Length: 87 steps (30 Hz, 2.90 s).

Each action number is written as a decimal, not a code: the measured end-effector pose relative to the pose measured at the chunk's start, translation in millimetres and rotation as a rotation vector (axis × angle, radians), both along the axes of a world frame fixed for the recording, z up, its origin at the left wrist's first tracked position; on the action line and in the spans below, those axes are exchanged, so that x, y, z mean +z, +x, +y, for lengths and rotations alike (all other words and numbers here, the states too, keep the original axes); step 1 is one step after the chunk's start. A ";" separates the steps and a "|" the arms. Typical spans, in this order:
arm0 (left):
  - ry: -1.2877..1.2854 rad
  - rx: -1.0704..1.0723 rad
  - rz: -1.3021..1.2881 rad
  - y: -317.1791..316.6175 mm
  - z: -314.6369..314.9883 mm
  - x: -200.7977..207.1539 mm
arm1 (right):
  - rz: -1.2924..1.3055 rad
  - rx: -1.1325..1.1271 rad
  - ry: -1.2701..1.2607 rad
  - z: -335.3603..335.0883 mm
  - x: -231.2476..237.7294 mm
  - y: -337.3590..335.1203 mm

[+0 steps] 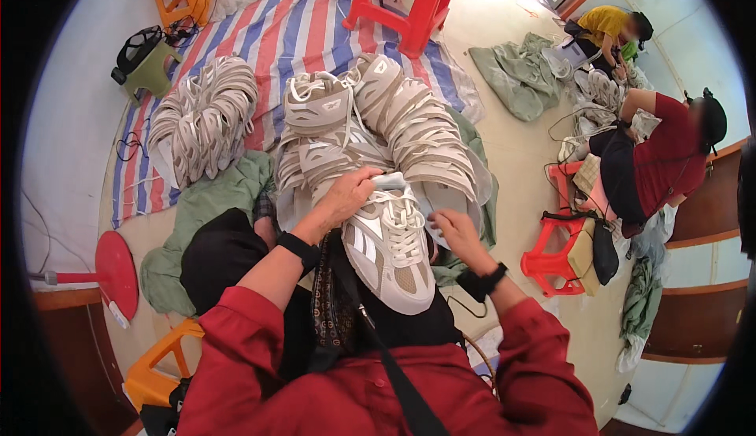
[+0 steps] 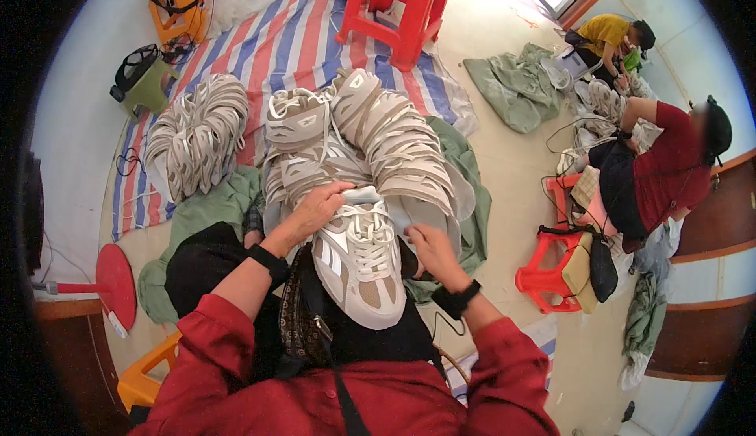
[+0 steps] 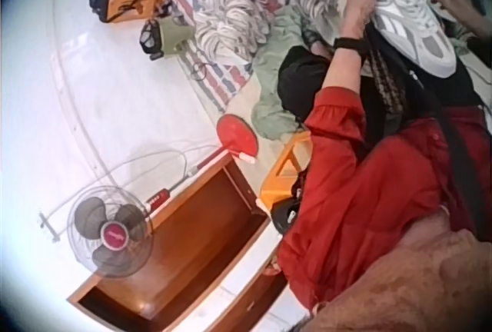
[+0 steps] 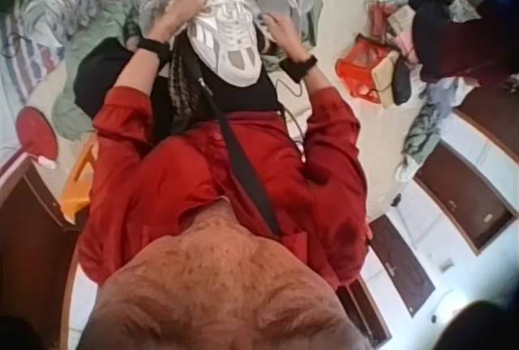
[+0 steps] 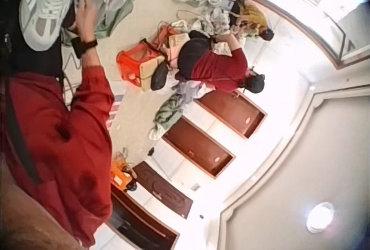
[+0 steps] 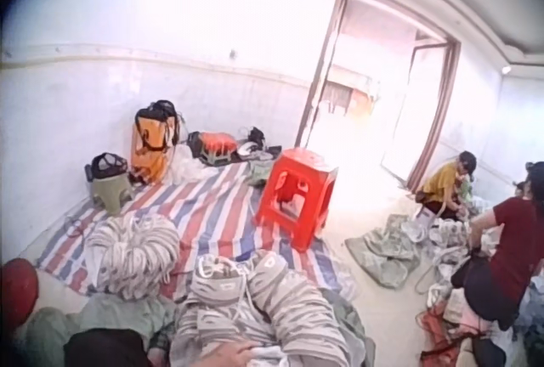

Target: The recorder is lacing a white sneaker while sitting in a shoe manufacturing or assembly area.

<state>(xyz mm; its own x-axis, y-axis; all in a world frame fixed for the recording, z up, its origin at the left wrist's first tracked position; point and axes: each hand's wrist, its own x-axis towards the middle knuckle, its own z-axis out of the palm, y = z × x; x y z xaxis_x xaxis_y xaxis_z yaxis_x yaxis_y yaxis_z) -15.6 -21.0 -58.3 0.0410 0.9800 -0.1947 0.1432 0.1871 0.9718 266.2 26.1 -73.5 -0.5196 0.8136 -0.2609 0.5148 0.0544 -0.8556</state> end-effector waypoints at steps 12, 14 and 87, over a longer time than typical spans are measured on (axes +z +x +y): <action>-0.053 -0.006 -0.015 -0.6 1.5 -1.8 | 0.382 -0.146 -0.488 62.2 -25.5 -53.8; -0.050 -0.019 0.020 -4.2 -1.0 5.6 | 0.427 -0.122 -0.521 57.0 -11.6 -59.0; 0.283 0.064 0.288 27.7 -19.1 65.9 | 0.340 -0.246 0.189 -52.0 25.9 -6.6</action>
<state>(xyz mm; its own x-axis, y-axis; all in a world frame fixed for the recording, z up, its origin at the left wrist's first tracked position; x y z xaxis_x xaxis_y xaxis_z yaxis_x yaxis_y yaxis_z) 12.1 -40.1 7.6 -0.0389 0.9953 0.0889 0.4142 -0.0649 0.9079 259.7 -25.9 -47.6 -0.3356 0.9403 0.0558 0.2235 0.1371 -0.9650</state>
